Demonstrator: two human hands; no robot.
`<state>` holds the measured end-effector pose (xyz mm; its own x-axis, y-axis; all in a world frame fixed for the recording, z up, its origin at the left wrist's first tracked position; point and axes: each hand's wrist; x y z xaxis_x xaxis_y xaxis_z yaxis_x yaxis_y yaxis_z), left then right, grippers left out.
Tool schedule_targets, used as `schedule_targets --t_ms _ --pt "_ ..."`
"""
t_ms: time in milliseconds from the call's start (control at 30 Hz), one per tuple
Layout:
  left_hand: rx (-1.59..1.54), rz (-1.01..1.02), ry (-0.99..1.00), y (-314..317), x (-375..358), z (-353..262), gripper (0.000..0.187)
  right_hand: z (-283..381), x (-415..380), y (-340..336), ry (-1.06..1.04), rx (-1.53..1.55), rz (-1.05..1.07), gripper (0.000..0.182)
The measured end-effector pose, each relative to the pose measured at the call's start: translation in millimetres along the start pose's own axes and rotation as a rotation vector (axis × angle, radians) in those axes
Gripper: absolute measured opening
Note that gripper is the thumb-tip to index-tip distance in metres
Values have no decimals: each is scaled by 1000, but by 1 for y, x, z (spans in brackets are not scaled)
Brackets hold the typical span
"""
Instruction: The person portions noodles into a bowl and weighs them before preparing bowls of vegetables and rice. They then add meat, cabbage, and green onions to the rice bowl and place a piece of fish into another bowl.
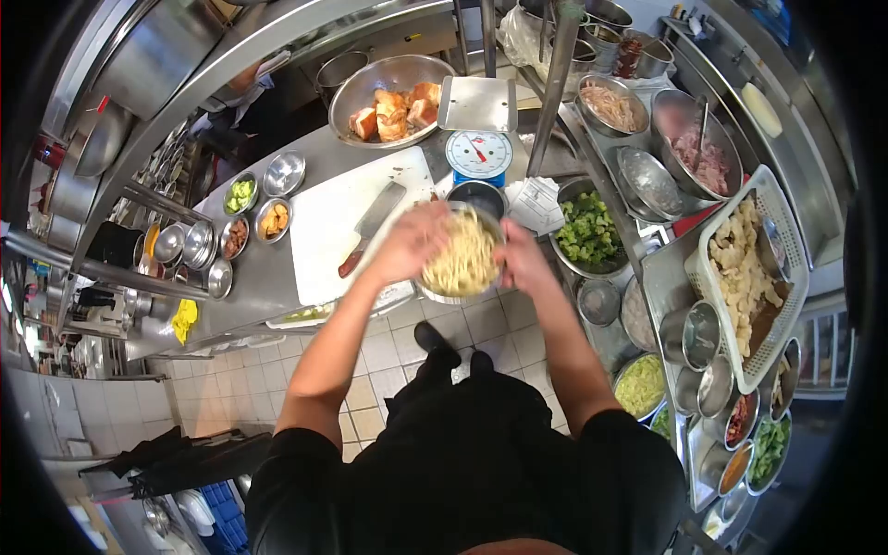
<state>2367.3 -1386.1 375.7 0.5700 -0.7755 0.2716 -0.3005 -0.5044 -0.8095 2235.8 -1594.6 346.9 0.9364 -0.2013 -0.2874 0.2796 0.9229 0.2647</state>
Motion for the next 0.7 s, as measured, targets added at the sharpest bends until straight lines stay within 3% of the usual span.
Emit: schedule_targets --t_ms 33,100,167,233,333,367,433,467,567,600,700 --pt "233 112 132 10 -10 -18 32 -37 -10 -7 -41 41 -20 23" --pt "-207 46 -40 52 -30 -24 26 -131 -25 -40 -137 37 -22 27" --pt "-248 285 -436 106 -56 3 23 -159 -64 -46 34 252 -181 25" --pt "-185 403 -489 166 -79 37 22 -185 -100 -61 210 226 -252 22" --pt "38 514 -484 251 -104 90 32 -237 -133 -80 256 119 -347 23" --pt "180 463 -461 283 -103 116 32 -242 -140 -81 256 27 -376 23" --pt "451 355 -416 341 -99 167 31 -261 -147 -83 176 152 -395 23" --pt "390 698 -580 327 -73 160 39 -267 -151 -83 194 216 -394 24" --pt "441 444 -449 369 -91 190 40 -282 -157 -85 237 344 -375 27" --pt "325 755 -546 376 -83 203 41 -287 -156 -84 237 355 -375 28" --pt "310 405 -477 401 -98 224 39 -296 -158 -83 230 368 -364 29"
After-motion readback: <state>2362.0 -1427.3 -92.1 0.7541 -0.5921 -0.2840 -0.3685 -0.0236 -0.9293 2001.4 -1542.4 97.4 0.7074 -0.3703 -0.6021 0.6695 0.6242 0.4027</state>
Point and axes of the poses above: each hand's wrist, its own x-axis towards the middle knuckle, its own y-axis out of the palm, z = x × y, and after that the axes turned 5 degrees about -y, right-handed
